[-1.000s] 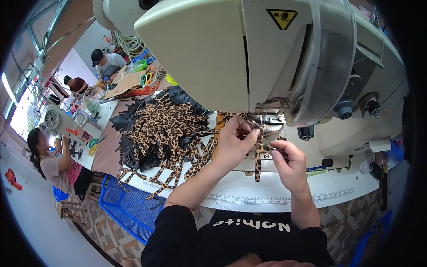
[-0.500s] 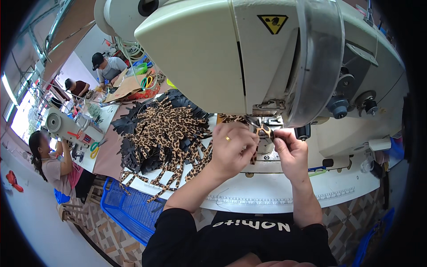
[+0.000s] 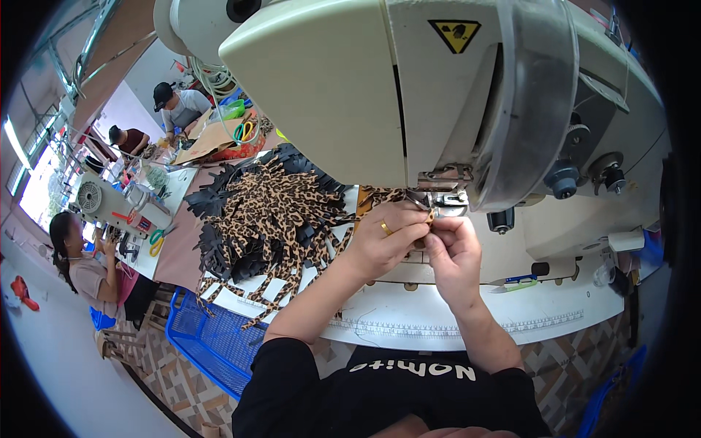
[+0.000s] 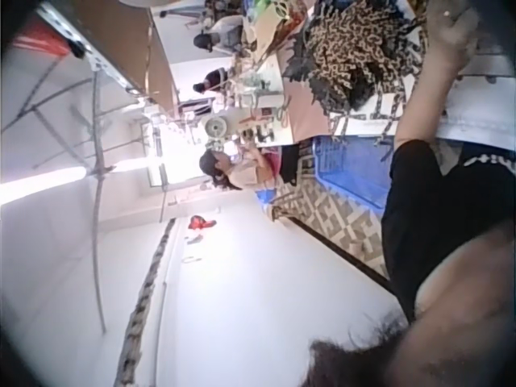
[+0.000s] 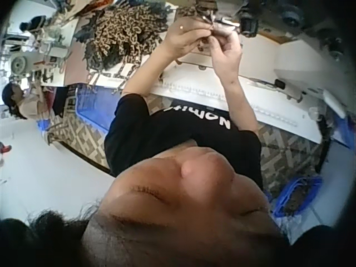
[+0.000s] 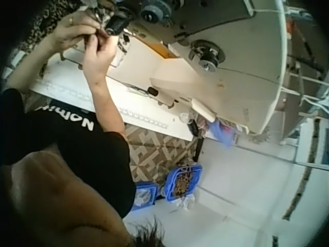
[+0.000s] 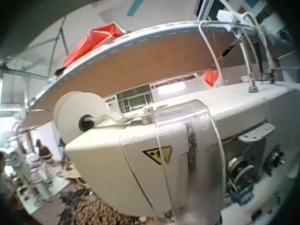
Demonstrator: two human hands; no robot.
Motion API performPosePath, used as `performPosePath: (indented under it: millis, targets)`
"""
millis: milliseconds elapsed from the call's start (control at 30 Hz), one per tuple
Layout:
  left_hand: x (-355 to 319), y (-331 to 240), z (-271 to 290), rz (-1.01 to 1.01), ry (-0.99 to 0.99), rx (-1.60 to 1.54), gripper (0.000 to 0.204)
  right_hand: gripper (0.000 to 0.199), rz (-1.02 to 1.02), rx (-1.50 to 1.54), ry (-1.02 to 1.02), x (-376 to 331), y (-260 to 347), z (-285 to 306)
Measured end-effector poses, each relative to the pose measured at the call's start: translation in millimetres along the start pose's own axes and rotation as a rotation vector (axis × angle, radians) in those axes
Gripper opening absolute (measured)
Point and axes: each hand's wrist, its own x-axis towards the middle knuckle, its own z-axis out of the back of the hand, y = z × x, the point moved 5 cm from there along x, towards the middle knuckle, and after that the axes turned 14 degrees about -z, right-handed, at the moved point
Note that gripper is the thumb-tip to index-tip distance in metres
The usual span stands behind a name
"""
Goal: The person sews patterned fabric strips using a sewing machine, guiding them under the presser foot and cutting threads with snips. The person then removes and replaces the bobbin in the machine before feeding and sewing more strips.
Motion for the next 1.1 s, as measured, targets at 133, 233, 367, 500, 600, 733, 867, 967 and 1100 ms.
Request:
performPosePath:
  millis: [133, 233, 367, 500, 600, 733, 867, 967, 1100]
  targets:
    - [2, 4, 0, 0.011, 0.011, -0.031, 0.029, 0.014, -0.014, -0.003, 0.003, 3, 2, 4]
    - [2, 10, 1, 0.036, 0.04, -0.029, 0.03, 0.013, -0.025, -0.037, -0.015, 2, 2, 5]
    - [1, 17, -1, 0.056, 0.048, -0.01, 0.027, 0.013, -0.015, -0.048, -0.002, -1, 1, 4]
    - [-1, 28, -1, 0.154, 0.031, -0.037, 0.019, 0.013, -0.068, -0.07, 0.002, -6, -4, 10]
    - [-4, 39, -4, 0.325, 0.051, -0.243, 0.016, 0.013, -0.114, -0.094, -0.005, -10, -8, 15]
    - [-10, 53, -15, 0.772, 0.031, -0.75, 0.02, 0.012, -0.104, -0.104, 0.024, -14, -9, 18]
    - [-12, 65, -10, 0.905, 0.197, -0.662, 0.023, 0.013, -0.111, -0.132, 0.03, -16, -10, 17]
    - [-7, 64, -5, 0.75, 0.155, -0.753, 0.02, 0.016, -0.084, -0.191, 0.031, -16, -8, 14]
    - [7, 82, -8, 0.595, 0.299, -0.371, 0.019, 0.02, -0.024, -0.333, 0.033, -19, -5, 8]
